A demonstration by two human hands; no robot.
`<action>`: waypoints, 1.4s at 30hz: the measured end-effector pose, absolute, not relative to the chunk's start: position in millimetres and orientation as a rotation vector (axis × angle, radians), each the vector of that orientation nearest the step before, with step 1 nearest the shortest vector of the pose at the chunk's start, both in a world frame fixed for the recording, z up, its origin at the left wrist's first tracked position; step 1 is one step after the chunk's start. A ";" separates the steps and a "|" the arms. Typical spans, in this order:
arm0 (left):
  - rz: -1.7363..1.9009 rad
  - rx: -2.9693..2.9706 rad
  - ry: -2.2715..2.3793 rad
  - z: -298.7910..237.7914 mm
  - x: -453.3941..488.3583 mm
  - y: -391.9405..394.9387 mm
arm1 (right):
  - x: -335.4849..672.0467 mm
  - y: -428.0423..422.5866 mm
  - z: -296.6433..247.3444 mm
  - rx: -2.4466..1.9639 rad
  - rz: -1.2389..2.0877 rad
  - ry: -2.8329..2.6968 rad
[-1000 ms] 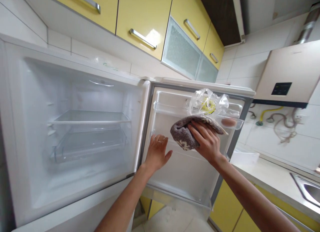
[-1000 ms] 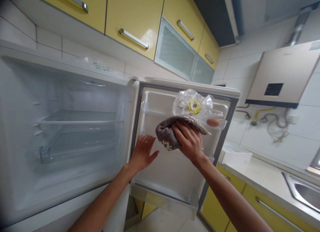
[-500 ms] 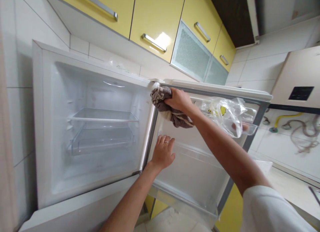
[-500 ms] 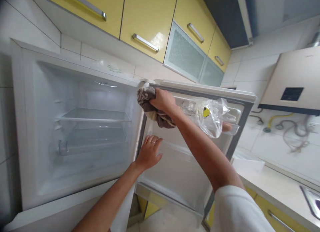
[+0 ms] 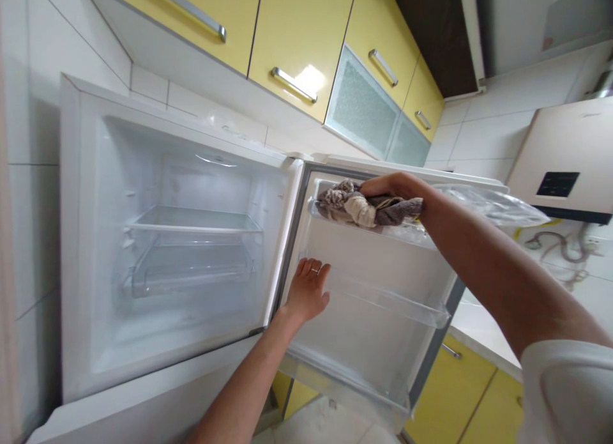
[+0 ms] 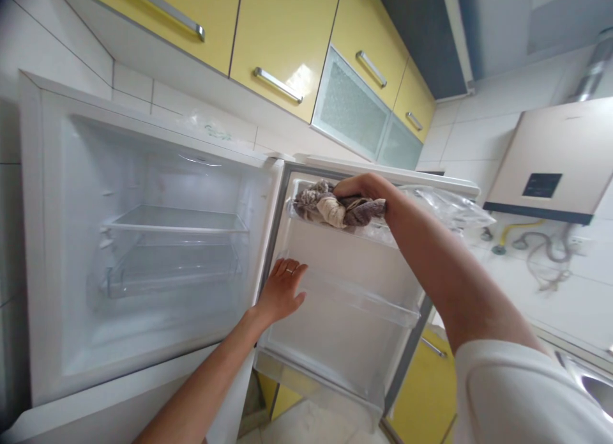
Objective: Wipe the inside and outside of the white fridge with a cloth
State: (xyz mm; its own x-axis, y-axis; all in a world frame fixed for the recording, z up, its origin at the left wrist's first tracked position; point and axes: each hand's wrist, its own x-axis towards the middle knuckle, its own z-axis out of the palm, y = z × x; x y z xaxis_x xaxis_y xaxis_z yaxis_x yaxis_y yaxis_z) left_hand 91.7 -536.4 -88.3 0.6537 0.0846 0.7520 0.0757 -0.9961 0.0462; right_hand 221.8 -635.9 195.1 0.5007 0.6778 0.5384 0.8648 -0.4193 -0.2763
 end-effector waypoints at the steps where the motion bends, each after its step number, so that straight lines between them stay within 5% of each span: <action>1: 1.290 2.848 0.139 -88.3 91.5 -536.4 | 226.8 -644.1 196.4 -2.304 -0.369 -1.265; 4: 1.271 2.860 0.148 -87.8 91.8 -536.3 | 237.2 -667.5 201.0 -2.472 -0.149 -1.235; 11: 1.236 2.894 0.163 -84.9 90.4 -537.2 | 239.3 -704.8 210.9 -2.397 -0.576 -1.210; 18: 1.217 2.876 0.122 -84.5 90.5 -537.0 | 230.0 -688.3 214.0 -2.602 -0.256 -1.393; 22: 1.223 2.856 0.086 -89.0 95.2 -533.7 | 225.1 -675.5 206.8 -2.389 -0.503 -1.519; 31: 1.269 2.805 0.057 -93.7 94.6 -525.9 | 192.0 -600.7 190.7 -2.177 -1.607 -1.635; 42: 1.312 2.795 0.015 -98.3 92.4 -518.2 | 192.0 -629.0 179.8 -2.446 -1.727 -1.284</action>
